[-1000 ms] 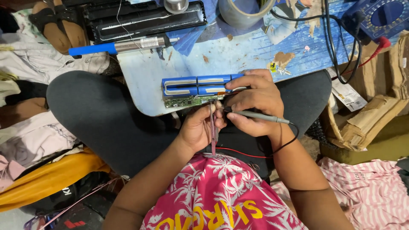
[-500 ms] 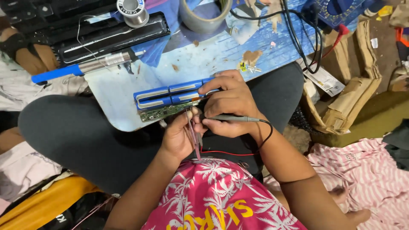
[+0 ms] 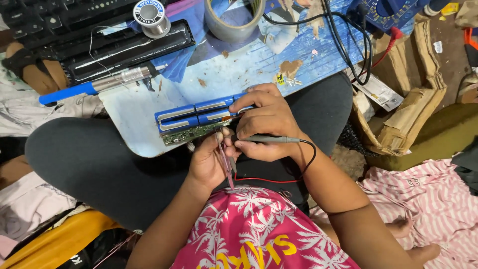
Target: Assembling and testing a lithium-ion battery pack using a soldering iron and multimeter probes.
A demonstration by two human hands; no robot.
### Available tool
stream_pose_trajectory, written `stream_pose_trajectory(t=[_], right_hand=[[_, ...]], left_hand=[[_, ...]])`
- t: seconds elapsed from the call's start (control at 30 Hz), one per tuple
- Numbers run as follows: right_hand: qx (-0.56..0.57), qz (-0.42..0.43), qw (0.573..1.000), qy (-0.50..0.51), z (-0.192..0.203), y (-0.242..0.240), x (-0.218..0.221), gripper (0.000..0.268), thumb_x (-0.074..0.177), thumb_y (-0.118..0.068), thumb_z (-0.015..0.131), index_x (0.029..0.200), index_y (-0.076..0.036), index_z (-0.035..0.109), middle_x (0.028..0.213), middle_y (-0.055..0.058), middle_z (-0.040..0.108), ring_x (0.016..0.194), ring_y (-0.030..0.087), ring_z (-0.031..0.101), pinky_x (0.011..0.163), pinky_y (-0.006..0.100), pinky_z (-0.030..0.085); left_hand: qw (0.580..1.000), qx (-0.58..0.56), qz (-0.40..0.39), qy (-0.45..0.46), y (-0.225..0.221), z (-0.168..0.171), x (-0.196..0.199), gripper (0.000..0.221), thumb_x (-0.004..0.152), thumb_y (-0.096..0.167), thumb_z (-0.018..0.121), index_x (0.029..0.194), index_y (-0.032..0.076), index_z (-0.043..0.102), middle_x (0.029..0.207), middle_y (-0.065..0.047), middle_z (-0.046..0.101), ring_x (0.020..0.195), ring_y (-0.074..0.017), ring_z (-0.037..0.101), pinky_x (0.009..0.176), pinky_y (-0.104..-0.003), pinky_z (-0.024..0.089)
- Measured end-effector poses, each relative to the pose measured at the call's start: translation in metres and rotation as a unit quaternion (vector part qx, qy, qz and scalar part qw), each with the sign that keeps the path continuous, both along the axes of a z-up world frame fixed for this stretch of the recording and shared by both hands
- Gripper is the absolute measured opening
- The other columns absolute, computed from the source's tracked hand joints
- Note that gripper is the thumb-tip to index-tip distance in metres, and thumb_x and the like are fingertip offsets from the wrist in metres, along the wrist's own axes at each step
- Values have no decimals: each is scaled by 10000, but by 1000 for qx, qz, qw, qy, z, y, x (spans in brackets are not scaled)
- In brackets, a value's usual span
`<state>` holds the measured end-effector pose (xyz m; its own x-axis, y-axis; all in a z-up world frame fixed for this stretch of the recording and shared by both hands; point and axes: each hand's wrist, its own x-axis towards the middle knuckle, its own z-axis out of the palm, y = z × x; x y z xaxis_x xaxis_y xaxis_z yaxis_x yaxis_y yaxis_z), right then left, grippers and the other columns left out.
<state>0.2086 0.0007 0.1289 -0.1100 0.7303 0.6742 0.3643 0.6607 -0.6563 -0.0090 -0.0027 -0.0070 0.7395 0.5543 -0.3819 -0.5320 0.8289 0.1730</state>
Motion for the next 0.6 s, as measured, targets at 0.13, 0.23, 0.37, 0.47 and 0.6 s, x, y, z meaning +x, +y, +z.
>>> stream_pose_trajectory(t=[0.13, 0.23, 0.37, 0.47, 0.6], right_hand=[[1, 3, 1000, -5, 1, 1, 1, 223, 998, -239, 846, 803, -155, 777, 787, -13, 775, 1101, 351, 804, 1107, 494, 385], [3, 6, 1000, -8, 2, 1, 2, 224, 997, -245, 845, 801, -162, 777, 789, -19, 777, 1104, 346, 806, 1109, 489, 383], [-2, 4, 1000, -10, 2, 0, 2, 225, 998, -249, 844, 805, -154, 779, 790, -10, 776, 1104, 350, 805, 1101, 502, 394], [-2, 3, 1000, -9, 3, 1, 2, 225, 997, -250, 846, 805, -154, 780, 790, -11, 777, 1104, 349, 806, 1102, 499, 396], [6, 4, 1000, -9, 1, 1, 2, 224, 1000, -249, 845, 806, -158, 780, 790, -13, 776, 1103, 347, 807, 1109, 491, 390]], left_hand=[[1000, -5, 2, -4, 0, 6, 1, 179, 1110, 178, 665, 1226, 63, 738, 932, -67, 760, 760, -173, 770, 808, -272, 599], [1000, 1, 6, -5, 2, 8, 2, 175, 1110, 178, 667, 1225, 63, 733, 934, -64, 755, 757, -171, 768, 815, -274, 596], [1000, 1, 5, -7, 3, 11, 2, 174, 1109, 180, 672, 1223, 63, 732, 934, -66, 758, 761, -174, 770, 803, -279, 596], [1000, -1, 4, -10, 3, 15, 3, 170, 1108, 177, 673, 1221, 66, 735, 933, -65, 754, 766, -175, 772, 819, -276, 595], [1000, -5, 4, -13, 3, 14, 3, 166, 1114, 166, 663, 1222, 61, 733, 938, -63, 750, 768, -178, 777, 821, -272, 587]])
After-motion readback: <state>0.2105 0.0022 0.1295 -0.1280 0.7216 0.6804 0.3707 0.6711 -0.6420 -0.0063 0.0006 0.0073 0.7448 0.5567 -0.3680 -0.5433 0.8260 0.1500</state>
